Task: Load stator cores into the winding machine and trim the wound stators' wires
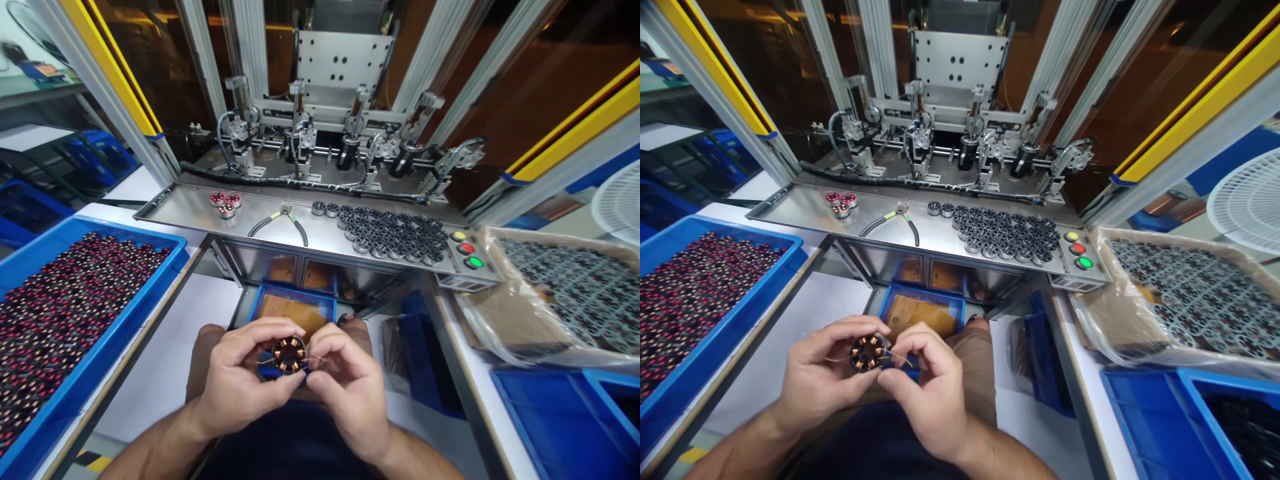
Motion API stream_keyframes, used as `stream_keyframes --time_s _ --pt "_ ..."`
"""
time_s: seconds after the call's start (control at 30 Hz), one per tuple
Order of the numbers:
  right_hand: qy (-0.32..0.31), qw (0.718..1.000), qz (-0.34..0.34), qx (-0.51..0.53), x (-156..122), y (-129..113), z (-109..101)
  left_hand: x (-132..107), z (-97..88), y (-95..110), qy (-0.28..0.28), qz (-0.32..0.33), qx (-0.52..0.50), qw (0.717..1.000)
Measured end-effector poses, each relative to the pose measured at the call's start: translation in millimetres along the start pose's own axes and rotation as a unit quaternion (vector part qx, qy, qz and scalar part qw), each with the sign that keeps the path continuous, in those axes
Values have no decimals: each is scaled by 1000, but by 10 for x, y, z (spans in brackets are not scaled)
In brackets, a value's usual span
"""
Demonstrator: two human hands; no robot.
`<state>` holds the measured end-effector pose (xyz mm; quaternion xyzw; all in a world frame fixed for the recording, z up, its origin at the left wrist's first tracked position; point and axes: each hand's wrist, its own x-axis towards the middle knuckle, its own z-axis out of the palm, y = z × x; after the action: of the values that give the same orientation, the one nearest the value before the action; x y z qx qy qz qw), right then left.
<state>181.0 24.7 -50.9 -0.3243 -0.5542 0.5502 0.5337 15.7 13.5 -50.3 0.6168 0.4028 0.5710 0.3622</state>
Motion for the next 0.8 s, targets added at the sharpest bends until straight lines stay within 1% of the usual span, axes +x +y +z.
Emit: stream_keyframes --time_s 0.07,0.17,0.23,0.27,0.33,0.4,0.47,0.57,0.63,0.7,0.8 --pt "1 1000 -4 -8 0 -12 20 -11 0 -12 -5 25 22 999" --pt "32 999 -1 -18 -17 -27 39 -32 0 -22 5 69 64 996" --pt "40 999 -1 -22 -35 -31 36 -35 3 -10 11 81 81 993" --pt "35 999 -9 -26 -43 -33 27 -30 4 4 12 77 77 994" --pt "5 998 -43 -36 -54 -42 -10 -6 2 46 4 45 33 998" --pt "-30 994 -93 -53 -48 -59 -69 27 -7 92 -16 -13 -48 999" --pt "-61 986 -136 -80 -18 -82 -136 54 -20 123 -46 -80 -140 986" --pt "-113 972 -173 -115 65 -114 -207 58 -34 126 -92 -163 -238 953" --pt "-148 962 -198 -113 127 -129 -222 43 -35 111 -115 -194 -267 937" --pt "-171 955 -221 -101 173 -143 -217 31 -32 98 -130 -208 -278 929" --pt "-178 947 -248 -104 194 -169 -197 38 -34 99 -146 -216 -292 920"
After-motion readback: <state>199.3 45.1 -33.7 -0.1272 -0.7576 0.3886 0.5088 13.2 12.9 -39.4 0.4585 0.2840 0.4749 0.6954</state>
